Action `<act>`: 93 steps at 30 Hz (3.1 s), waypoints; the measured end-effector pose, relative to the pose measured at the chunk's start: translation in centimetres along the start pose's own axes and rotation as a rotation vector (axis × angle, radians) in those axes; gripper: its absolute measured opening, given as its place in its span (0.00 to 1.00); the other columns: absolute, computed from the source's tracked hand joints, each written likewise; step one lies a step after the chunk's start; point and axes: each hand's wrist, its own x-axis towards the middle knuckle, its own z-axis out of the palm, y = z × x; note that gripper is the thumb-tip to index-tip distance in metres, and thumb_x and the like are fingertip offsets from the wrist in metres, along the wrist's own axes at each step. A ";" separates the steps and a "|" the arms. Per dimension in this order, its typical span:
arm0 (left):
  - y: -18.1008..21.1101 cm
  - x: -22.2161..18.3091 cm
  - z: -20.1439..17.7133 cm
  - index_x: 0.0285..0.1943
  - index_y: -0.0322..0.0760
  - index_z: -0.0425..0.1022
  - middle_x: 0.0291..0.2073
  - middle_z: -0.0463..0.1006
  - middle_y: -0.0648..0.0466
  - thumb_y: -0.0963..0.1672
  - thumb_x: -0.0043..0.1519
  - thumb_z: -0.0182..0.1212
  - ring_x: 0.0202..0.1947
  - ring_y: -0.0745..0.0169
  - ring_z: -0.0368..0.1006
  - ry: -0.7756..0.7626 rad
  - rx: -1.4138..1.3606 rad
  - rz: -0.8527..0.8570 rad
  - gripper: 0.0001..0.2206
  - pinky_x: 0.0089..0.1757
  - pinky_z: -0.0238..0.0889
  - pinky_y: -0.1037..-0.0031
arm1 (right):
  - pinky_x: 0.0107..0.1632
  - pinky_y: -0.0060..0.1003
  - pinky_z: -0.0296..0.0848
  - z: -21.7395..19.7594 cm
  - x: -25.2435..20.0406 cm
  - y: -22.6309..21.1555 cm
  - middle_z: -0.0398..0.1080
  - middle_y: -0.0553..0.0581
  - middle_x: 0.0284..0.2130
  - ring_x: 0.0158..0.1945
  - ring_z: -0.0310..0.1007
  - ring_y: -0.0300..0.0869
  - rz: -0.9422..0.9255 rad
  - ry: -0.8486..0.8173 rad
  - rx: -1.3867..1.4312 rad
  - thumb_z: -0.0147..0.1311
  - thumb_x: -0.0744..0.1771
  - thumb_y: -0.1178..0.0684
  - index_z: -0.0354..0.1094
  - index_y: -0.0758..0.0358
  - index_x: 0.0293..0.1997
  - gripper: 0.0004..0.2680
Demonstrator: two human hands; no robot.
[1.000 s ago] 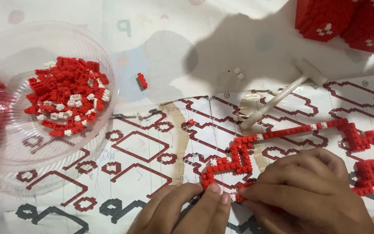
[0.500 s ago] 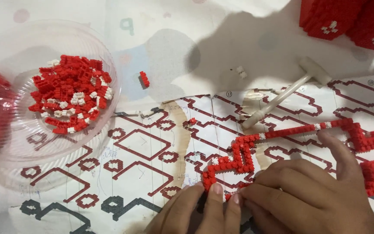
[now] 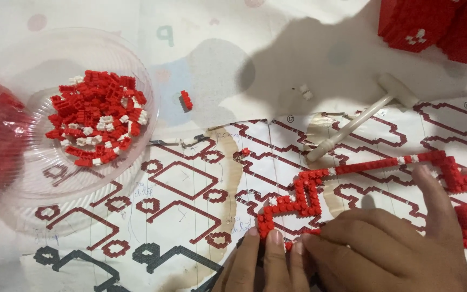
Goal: Assembling the torso of a toy figure using small interlocking plastic blocks following a printed guide.
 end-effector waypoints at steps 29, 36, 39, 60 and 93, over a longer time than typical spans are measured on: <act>-2.5 4.6 -3.5 0.49 0.50 0.77 0.44 0.83 0.64 0.45 0.67 0.64 0.42 0.69 0.82 -0.050 -0.129 0.248 0.04 0.33 0.73 0.83 | 0.75 0.71 0.43 -0.5 -3.8 4.5 0.78 0.42 0.37 0.43 0.78 0.36 -0.026 -0.165 0.137 0.54 0.61 0.53 0.76 0.38 0.46 0.12; -1.0 4.3 -3.1 0.46 0.55 0.79 0.38 0.80 0.59 0.52 0.60 0.71 0.33 0.64 0.78 -0.115 -0.135 0.037 0.10 0.30 0.73 0.73 | 0.72 0.54 0.66 -2.0 -0.8 1.4 0.77 0.55 0.25 0.30 0.77 0.39 0.428 0.058 0.317 0.46 0.60 0.69 0.79 0.63 0.31 0.11; -0.2 4.2 -2.6 0.38 0.49 0.80 0.32 0.80 0.55 0.55 0.54 0.76 0.27 0.63 0.78 -0.045 -0.133 -0.124 0.14 0.31 0.74 0.71 | 0.71 0.54 0.66 -1.3 -1.1 1.1 0.78 0.55 0.28 0.32 0.77 0.39 0.417 0.076 0.318 0.48 0.60 0.67 0.78 0.63 0.33 0.10; -17.1 17.3 -8.8 0.50 0.40 0.81 0.42 0.80 0.51 0.43 0.61 0.65 0.42 0.49 0.74 -0.453 -0.147 0.167 0.10 0.41 0.67 0.59 | 0.51 0.44 0.68 1.3 -1.3 -0.4 0.77 0.59 0.29 0.34 0.73 0.47 0.442 0.248 0.277 0.58 0.62 0.66 0.79 0.67 0.35 0.05; -7.9 20.4 1.8 0.24 0.43 0.75 0.17 0.73 0.59 0.31 0.41 0.68 0.19 0.53 0.71 -0.772 0.309 0.494 0.15 0.21 0.62 0.66 | 0.56 0.47 0.67 0.9 -1.9 1.1 0.78 0.53 0.31 0.36 0.74 0.46 0.359 0.227 0.250 0.57 0.60 0.60 0.79 0.59 0.37 0.07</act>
